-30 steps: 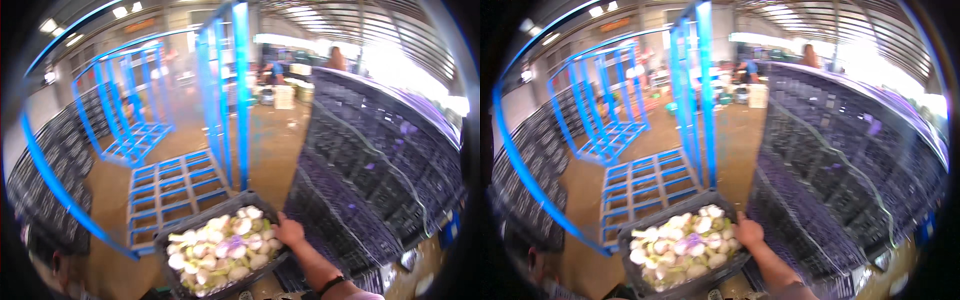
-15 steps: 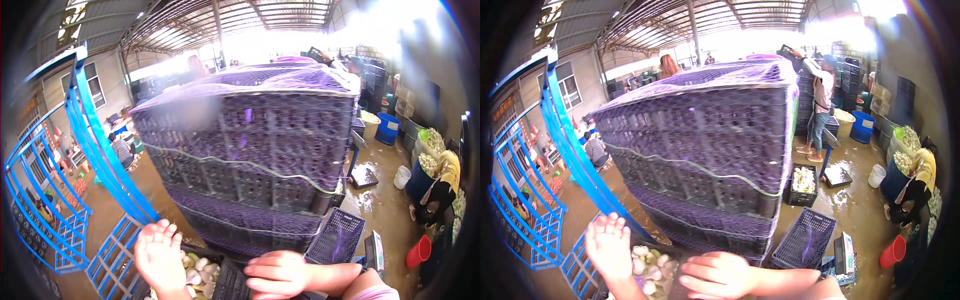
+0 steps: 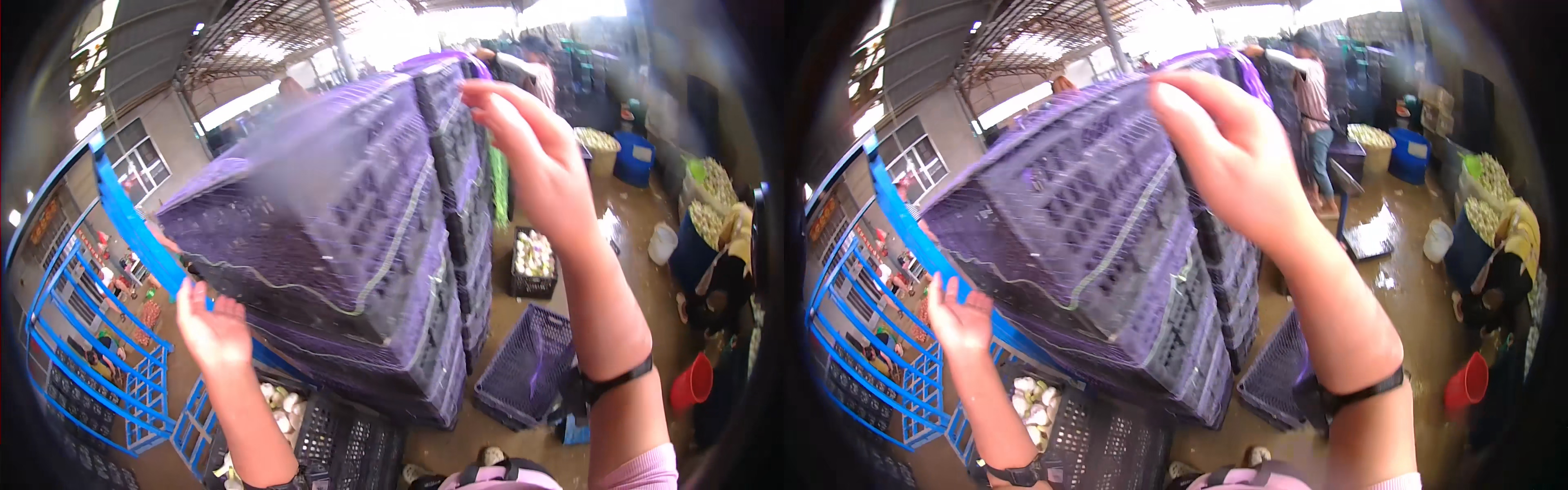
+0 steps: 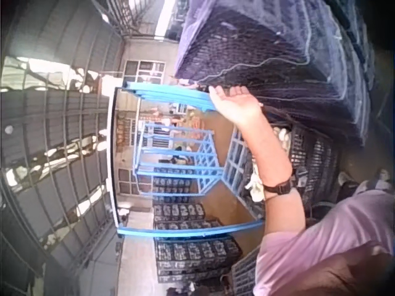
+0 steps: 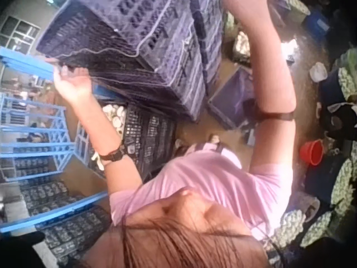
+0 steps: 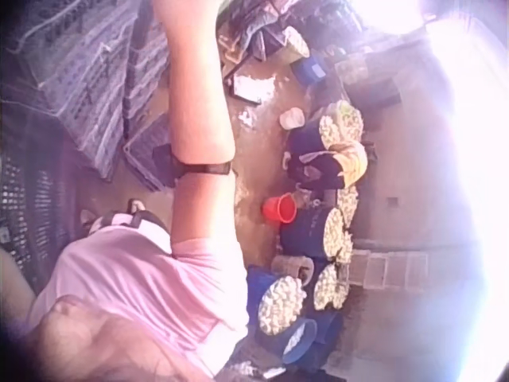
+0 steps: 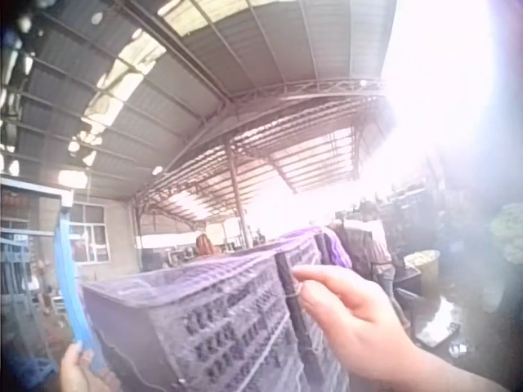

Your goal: The person sorts garlic bulbs into a crate, weighs them, and covers the crate with a net before moving it to a pallet. Then, they trim the garlic stems with a knife and wash the bulbs in a tub of water using a red strainer.

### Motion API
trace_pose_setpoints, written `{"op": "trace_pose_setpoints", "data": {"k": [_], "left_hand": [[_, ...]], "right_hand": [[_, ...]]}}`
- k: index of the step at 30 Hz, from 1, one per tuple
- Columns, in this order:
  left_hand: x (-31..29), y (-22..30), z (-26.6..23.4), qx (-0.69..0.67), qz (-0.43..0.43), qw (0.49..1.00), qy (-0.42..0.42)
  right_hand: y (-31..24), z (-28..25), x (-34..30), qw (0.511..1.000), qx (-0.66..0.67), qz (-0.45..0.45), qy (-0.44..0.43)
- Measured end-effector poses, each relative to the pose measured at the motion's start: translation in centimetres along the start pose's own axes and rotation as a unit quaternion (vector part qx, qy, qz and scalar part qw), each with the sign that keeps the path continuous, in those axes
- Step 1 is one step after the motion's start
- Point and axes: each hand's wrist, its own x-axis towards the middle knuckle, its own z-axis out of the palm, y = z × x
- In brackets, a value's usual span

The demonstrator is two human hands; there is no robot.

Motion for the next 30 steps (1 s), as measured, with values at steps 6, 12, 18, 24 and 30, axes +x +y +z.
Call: {"op": "trace_pose_setpoints", "data": {"k": [6, 12, 18, 24, 30], "left_hand": [[-8.1, -7.7, -3.5, 0.265, 0.4, 0.877, 0.02], [-13.1, -16.6, -11.5, 0.498, 0.477, 0.716, -0.107], [-20.1, -21.4, -14.8, 0.623, 0.362, 0.615, -0.319], [-20.5, -23.1, -12.6, 0.635, 0.302, 0.639, -0.312], [-15.9, -18.6, -8.4, 0.575, 0.461, 0.655, -0.166]], "right_hand": [[9.4, -5.9, -5.8, 0.985, -0.056, 0.162, 0.028], [20.2, -16.5, -35.1, 0.797, -0.052, 0.579, 0.165], [18.7, -19.2, -59.7, 0.595, 0.026, 0.802, 0.047], [24.4, -24.4, -78.5, 0.516, -0.193, 0.834, 0.028], [26.7, -19.3, -70.4, 0.525, -0.2, 0.801, 0.208]]}}
